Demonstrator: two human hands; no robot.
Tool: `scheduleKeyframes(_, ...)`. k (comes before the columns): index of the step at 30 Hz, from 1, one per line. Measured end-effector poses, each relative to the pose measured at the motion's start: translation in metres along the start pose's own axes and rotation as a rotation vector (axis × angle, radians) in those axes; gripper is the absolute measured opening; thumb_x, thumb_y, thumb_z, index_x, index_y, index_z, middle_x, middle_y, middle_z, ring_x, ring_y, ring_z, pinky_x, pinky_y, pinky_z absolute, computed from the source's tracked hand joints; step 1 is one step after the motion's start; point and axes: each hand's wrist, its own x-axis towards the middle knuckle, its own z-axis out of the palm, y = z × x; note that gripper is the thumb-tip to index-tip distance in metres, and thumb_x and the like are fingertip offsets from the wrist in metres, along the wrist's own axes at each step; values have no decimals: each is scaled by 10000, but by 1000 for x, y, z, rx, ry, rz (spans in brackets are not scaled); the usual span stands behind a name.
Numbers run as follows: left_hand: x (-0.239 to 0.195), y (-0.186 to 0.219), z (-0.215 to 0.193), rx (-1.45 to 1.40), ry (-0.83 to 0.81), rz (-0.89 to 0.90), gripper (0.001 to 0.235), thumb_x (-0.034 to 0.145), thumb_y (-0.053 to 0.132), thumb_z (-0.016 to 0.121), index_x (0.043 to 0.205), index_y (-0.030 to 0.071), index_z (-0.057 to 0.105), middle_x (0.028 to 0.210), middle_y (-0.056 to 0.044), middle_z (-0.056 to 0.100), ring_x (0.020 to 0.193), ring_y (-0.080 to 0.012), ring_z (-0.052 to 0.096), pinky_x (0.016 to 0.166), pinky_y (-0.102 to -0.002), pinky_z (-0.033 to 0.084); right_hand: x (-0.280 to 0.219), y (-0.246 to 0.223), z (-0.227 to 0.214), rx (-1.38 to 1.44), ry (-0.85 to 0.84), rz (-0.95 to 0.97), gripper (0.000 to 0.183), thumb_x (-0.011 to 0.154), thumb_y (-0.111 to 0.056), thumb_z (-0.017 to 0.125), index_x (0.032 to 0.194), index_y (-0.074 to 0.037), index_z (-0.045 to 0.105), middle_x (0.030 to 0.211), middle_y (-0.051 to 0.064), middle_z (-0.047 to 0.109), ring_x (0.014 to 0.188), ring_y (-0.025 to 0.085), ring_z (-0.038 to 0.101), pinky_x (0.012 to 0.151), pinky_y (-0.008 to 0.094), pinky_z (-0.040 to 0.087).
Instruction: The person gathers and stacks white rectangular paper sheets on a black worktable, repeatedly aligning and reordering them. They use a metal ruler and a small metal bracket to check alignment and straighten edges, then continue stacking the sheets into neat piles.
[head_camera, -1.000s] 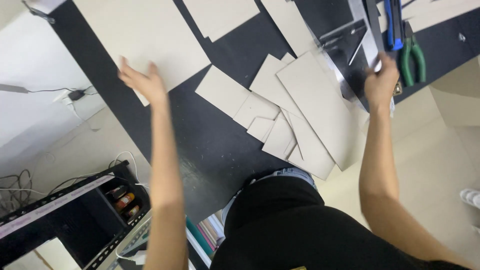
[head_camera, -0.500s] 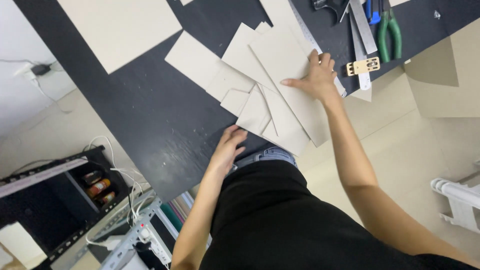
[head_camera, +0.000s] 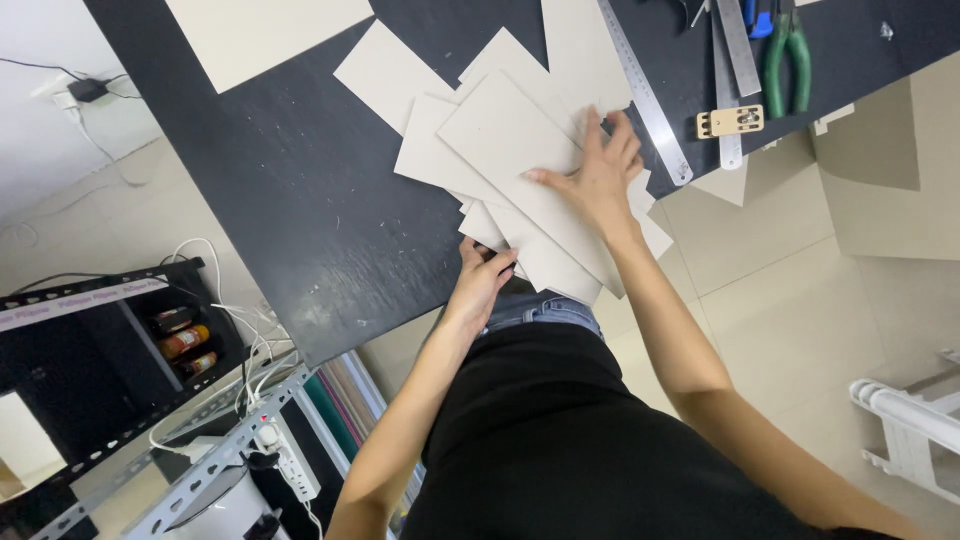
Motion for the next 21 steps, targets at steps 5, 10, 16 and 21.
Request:
scheduleKeyframes(5, -34, -2, 9, 216, 133, 127, 835, 907, 134, 670, 1527, -91, 158, 1459, -280, 209, 1399, -426, 273, 1154, -557, 290, -9, 27, -3, -43, 12, -55, 953, 665, -571, 921, 1326, 3, 547, 1213, 160, 442, 1169, 344, 378, 1023, 568, 283)
scheduleKeyframes(10, -5, -12, 23, 162, -17, 156, 947, 918, 146, 669, 1553, -86, 5, 1476, -260, 214, 1412, -377, 297, 1172, -480, 285, 5, 11, -13, -118, -75, -62, 954, 590, -587, 957, 1223, 1, 553, 1106, 173, 533, 1106, 336, 466, 977, 558, 302)
scheduleKeyframes(16, 16, -24, 18, 44, -109, 155, 1103, 919, 130, 683, 1529, -53, -217, 1483, -253, 163, 1415, -342, 267, 1180, -461, 284, 1, -6, -36, -160, -155, -31, 850, 642, -329, 970, 1254, 62, 529, 1109, 261, 569, 1055, 463, 632, 834, 570, 538)
scheduleKeyframes(21, 13, -29, 17, 25, -112, 207, 1115, 908, 90, 672, 1531, -39, -244, 1497, -258, 154, 1394, -325, 271, 1180, -456, 293, -14, -26, -36, -214, -267, -16, 804, 665, -261, 946, 1270, 99, 557, 1057, 326, 630, 1024, 506, 661, 790, 602, 568)
